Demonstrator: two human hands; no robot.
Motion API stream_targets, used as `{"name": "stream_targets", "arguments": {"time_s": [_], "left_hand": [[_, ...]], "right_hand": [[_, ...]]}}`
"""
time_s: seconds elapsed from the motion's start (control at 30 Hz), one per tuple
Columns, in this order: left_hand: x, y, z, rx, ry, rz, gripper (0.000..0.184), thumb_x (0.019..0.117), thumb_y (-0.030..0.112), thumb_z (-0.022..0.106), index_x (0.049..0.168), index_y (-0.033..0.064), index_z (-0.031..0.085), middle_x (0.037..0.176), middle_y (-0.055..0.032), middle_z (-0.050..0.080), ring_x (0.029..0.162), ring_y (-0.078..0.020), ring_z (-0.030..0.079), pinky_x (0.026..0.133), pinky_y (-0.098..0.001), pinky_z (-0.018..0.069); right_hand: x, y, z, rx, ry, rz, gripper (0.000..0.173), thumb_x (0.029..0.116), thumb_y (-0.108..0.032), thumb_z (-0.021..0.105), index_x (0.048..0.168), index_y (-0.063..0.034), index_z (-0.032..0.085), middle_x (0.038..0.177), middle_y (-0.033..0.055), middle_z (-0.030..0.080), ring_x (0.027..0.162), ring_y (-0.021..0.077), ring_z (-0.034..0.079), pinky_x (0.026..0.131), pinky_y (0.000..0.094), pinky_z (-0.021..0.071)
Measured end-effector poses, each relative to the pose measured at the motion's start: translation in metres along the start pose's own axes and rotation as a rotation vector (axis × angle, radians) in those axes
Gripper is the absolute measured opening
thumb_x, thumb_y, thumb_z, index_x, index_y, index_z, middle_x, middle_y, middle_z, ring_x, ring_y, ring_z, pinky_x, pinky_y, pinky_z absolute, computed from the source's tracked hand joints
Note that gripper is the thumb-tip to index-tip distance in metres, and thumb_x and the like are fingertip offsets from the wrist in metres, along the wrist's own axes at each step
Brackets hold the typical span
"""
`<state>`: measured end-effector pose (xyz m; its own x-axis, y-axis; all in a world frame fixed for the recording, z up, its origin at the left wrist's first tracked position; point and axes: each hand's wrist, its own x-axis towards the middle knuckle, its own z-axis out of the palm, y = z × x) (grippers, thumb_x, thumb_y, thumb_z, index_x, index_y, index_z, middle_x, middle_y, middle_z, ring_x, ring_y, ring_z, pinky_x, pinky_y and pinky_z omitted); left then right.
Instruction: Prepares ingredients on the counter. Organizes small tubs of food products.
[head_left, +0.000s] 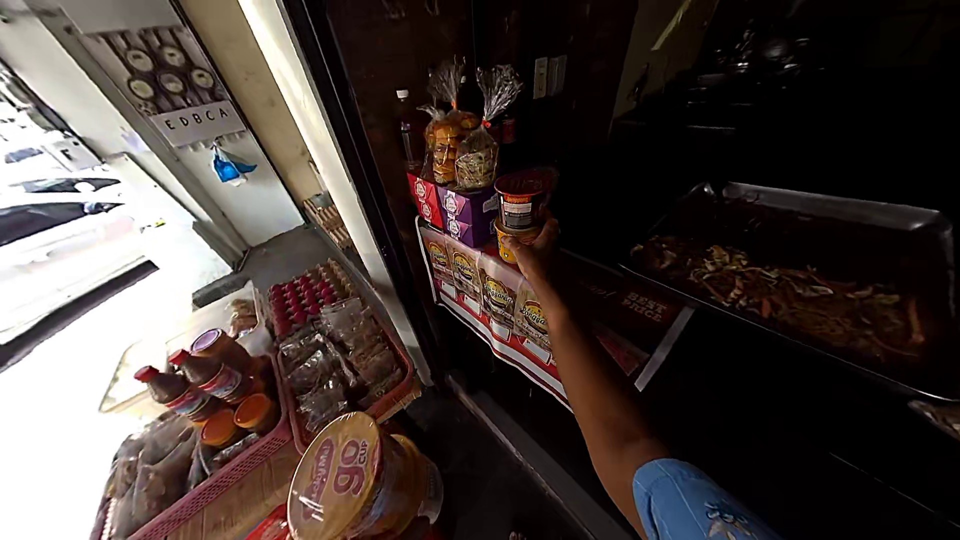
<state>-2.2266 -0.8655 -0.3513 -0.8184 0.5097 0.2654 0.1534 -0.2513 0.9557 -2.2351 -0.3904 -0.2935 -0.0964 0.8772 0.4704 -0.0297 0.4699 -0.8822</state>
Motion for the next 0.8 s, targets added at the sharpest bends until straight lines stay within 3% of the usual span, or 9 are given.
{"name": "stream_targets", "arguments": {"time_s": [0.1, 0.2, 0.3, 0.37, 0.47, 0.57, 0.67, 0.73, 0.8], "left_hand": [[0.073, 0.045, 0.060, 0.035, -0.003, -0.123, 0.107, 0.0603, -0.009, 0.086, 0.144, 0.0000, 0.020, 0.127, -0.0091, 0.059, 0.110, -0.0128, 0.068, 0.089, -0.0321, 0.0621], [0.145, 0.058, 0.109, 0.034, -0.130, 0.010, 0.111, 0.0587, 0.003, 0.091, 0.146, 0.0026, 0.022, 0.127, -0.0080, 0.061, 0.113, -0.0149, 0.067, 0.092, -0.0319, 0.0616], [0.209, 0.071, 0.155, 0.027, -0.275, 0.161, 0.108, 0.0631, 0.011, 0.091, 0.146, 0.0029, 0.023, 0.124, -0.0092, 0.063, 0.110, -0.0184, 0.069, 0.090, -0.0341, 0.0627], [0.239, 0.076, 0.183, 0.005, -0.365, 0.196, 0.105, 0.0667, 0.013, 0.091, 0.149, 0.0095, 0.026, 0.125, -0.0090, 0.063, 0.111, -0.0211, 0.068, 0.091, -0.0365, 0.0623], [0.253, 0.063, 0.219, -0.014, -0.459, 0.161, 0.109, 0.0673, 0.008, 0.090, 0.153, 0.0189, 0.024, 0.130, -0.0076, 0.062, 0.115, -0.0227, 0.067, 0.094, -0.0395, 0.0616], [0.247, 0.026, 0.255, -0.005, -0.492, 0.157, 0.118, 0.0653, 0.011, 0.094, 0.156, 0.0187, 0.019, 0.134, -0.0098, 0.059, 0.118, -0.0233, 0.066, 0.096, -0.0423, 0.0613], [0.237, -0.011, 0.292, 0.039, -0.455, 0.286, 0.125, 0.0643, 0.017, 0.095, 0.159, 0.0160, 0.013, 0.145, -0.0130, 0.049, 0.126, -0.0205, 0.059, 0.101, -0.0434, 0.0566], [0.233, -0.032, 0.316, 0.080, -0.385, 0.393, 0.124, 0.0672, 0.019, 0.093, 0.160, 0.0100, 0.010, 0.149, -0.0207, 0.044, 0.131, -0.0277, 0.054, 0.104, -0.0494, 0.0525], [0.230, -0.051, 0.332, 0.158, -0.322, 0.434, 0.118, 0.0739, 0.021, 0.088, 0.161, 0.0105, 0.010, 0.152, -0.0237, 0.040, 0.135, -0.0370, 0.047, 0.104, -0.0569, 0.0481]], "right_hand": [[0.004, 0.006, 0.011, -0.021, -0.036, 0.024, 0.104, 0.0762, -0.022, 0.086, 0.158, -0.0021, 0.027, 0.156, 0.0234, 0.040, 0.142, 0.0309, 0.044, 0.117, 0.0442, 0.0393], [0.003, -0.001, 0.008, -0.044, -0.108, 0.122, 0.113, 0.0808, -0.023, 0.087, 0.164, -0.0091, 0.012, 0.157, 0.0216, 0.042, 0.139, 0.0335, 0.049, 0.113, 0.0512, 0.0431], [-0.003, -0.008, 0.001, 0.028, -0.143, 0.185, 0.121, 0.0796, -0.017, 0.085, 0.166, -0.0191, 0.001, 0.166, 0.0182, 0.026, 0.144, 0.0363, 0.042, 0.110, 0.0583, 0.0435], [-0.005, -0.013, -0.007, 0.259, -0.025, 0.251, 0.110, 0.0767, -0.002, 0.072, 0.166, -0.0227, 0.012, 0.168, 0.0144, 0.023, 0.146, 0.0335, 0.038, 0.109, 0.0564, 0.0442], [-0.012, -0.015, -0.036, 0.545, 0.158, 0.160, 0.070, 0.0874, -0.016, 0.059, 0.154, -0.0124, 0.037, 0.157, 0.0104, 0.042, 0.138, 0.0239, 0.049, 0.104, 0.0453, 0.0503], [-0.026, -0.030, -0.077, 0.601, 0.093, -0.075, 0.047, 0.0999, -0.034, 0.055, 0.142, -0.0148, 0.050, 0.144, 0.0053, 0.058, 0.130, 0.0229, 0.059, 0.103, 0.0437, 0.0537], [-0.040, -0.043, -0.100, 0.382, 0.024, -0.185, 0.057, 0.0972, -0.043, 0.061, 0.146, -0.0199, 0.044, 0.151, 0.0002, 0.052, 0.139, 0.0205, 0.050, 0.110, 0.0413, 0.0485], [-0.044, -0.044, -0.101, 0.242, -0.022, -0.111, 0.074, 0.0943, -0.040, 0.063, 0.156, -0.0149, 0.031, 0.157, 0.0046, 0.044, 0.143, 0.0196, 0.045, 0.112, 0.0397, 0.0458], [-0.044, -0.043, -0.094, 0.178, -0.053, 0.038, 0.087, 0.0897, -0.033, 0.069, 0.161, -0.0159, 0.021, 0.155, 0.0073, 0.044, 0.138, 0.0167, 0.049, 0.108, 0.0372, 0.0498]]}}
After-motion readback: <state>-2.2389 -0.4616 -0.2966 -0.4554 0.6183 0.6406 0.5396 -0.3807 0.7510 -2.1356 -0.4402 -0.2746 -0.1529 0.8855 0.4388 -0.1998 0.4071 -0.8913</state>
